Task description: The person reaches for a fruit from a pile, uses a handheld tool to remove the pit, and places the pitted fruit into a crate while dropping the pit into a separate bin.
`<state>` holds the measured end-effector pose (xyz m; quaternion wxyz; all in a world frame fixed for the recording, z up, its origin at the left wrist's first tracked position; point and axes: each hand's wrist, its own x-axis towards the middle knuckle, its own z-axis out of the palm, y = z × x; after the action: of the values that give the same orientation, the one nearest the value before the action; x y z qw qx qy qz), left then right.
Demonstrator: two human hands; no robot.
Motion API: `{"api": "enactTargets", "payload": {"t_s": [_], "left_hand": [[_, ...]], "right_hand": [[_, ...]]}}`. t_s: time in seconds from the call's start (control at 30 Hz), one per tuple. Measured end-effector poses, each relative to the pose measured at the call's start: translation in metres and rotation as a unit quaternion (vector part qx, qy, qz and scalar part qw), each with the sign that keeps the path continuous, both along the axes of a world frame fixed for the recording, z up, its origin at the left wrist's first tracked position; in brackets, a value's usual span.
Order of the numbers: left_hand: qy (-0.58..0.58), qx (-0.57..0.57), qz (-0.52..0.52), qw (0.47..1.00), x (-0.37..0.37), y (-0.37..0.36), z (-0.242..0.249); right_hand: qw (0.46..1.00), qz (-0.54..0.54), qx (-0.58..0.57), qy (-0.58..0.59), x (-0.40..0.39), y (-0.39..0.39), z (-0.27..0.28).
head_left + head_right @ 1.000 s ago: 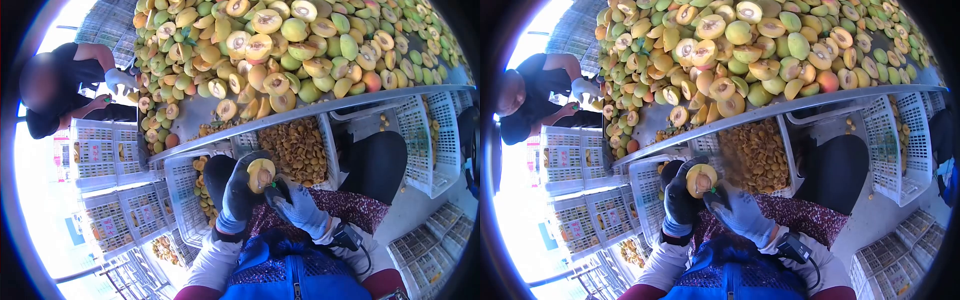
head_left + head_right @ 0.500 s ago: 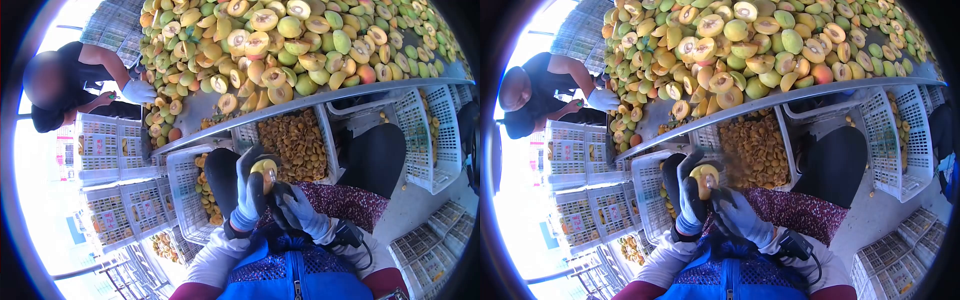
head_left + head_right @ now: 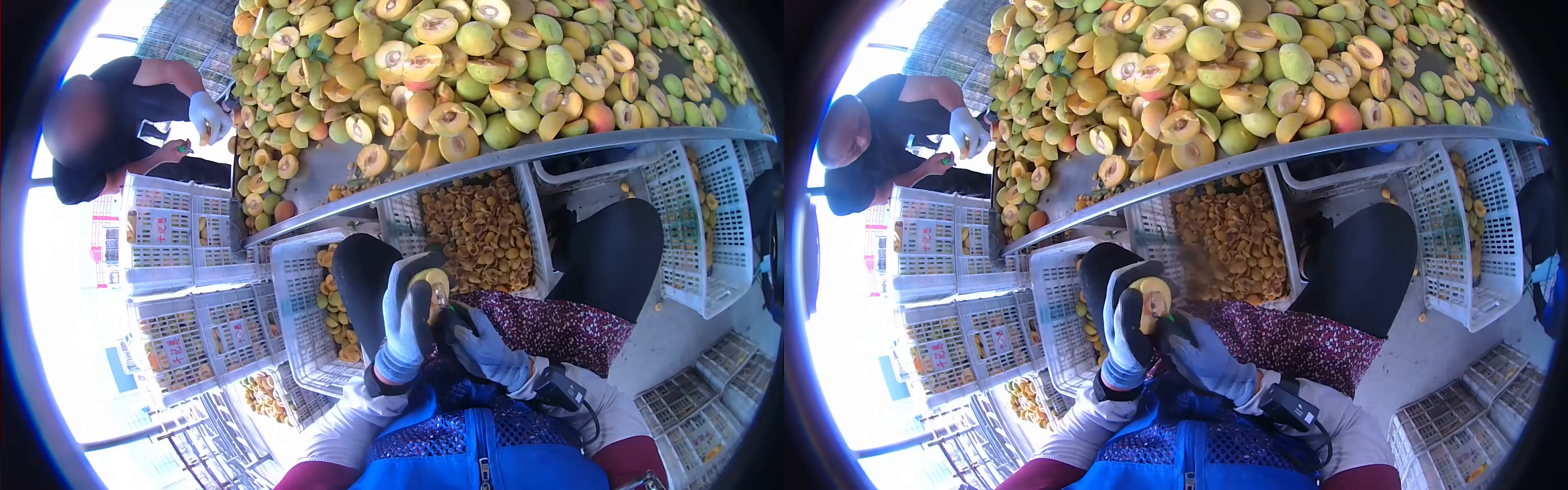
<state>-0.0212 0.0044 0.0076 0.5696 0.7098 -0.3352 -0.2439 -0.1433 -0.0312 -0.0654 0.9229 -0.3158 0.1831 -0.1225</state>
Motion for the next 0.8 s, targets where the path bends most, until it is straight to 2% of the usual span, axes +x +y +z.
{"api": "enactTargets", "payload": {"t_s": [0.07,0.1,0.17,0.2,0.27,0.3,0.37,0.43,0.6,0.67,0.77,0.8], "left_hand": [[-0.055,-0.055,-0.006,0.997,0.0,0.005,-0.013],[-0.086,-0.012,-0.038,0.995,0.003,0.007,-0.011],[0.075,0.049,-0.091,0.992,0.019,0.009,-0.008],[0.171,0.066,-0.115,0.976,0.026,0.008,-0.005],[0.27,0.102,-0.118,0.95,0.037,0.008,0.001],[0.232,0.139,-0.085,0.959,0.031,0.005,-0.002],[0.064,0.145,-0.123,0.98,0.032,0.011,-0.013],[-0.134,0.119,-0.161,0.971,0.029,0.01,-0.009],[-0.06,0.079,-0.061,0.993,0.008,0.009,-0.006],[-0.063,0.063,-0.04,0.995,0.005,0.008,-0.006],[-0.101,0.035,-0.034,0.994,0.004,0.01,-0.016],[-0.115,0.033,-0.034,0.992,0.005,0.012,-0.021]], "right_hand": [[0.998,0.032,0.05,0.021,-0.005,-0.008,0.007],[0.996,0.038,0.076,0.033,-0.006,-0.011,0.009],[0.989,0.002,0.134,0.062,-0.003,-0.014,0.005],[0.997,0.032,-0.012,0.062,-0.001,-0.02,0.001],[0.95,0.095,-0.291,0.061,0.002,-0.029,-0.006],[0.961,0.058,-0.262,0.063,0.002,-0.022,-0.002],[0.989,0.053,-0.128,0.042,0.0,-0.01,-0.007],[0.997,0.06,-0.023,0.046,-0.006,-0.004,-0.009],[0.989,0.072,0.096,0.081,-0.013,-0.003,0.006],[0.984,0.091,0.148,0.037,-0.013,-0.002,0.001],[0.958,0.144,0.228,-0.094,-0.018,-0.006,-0.013],[0.959,0.147,0.216,-0.109,-0.019,-0.007,-0.013]]}}
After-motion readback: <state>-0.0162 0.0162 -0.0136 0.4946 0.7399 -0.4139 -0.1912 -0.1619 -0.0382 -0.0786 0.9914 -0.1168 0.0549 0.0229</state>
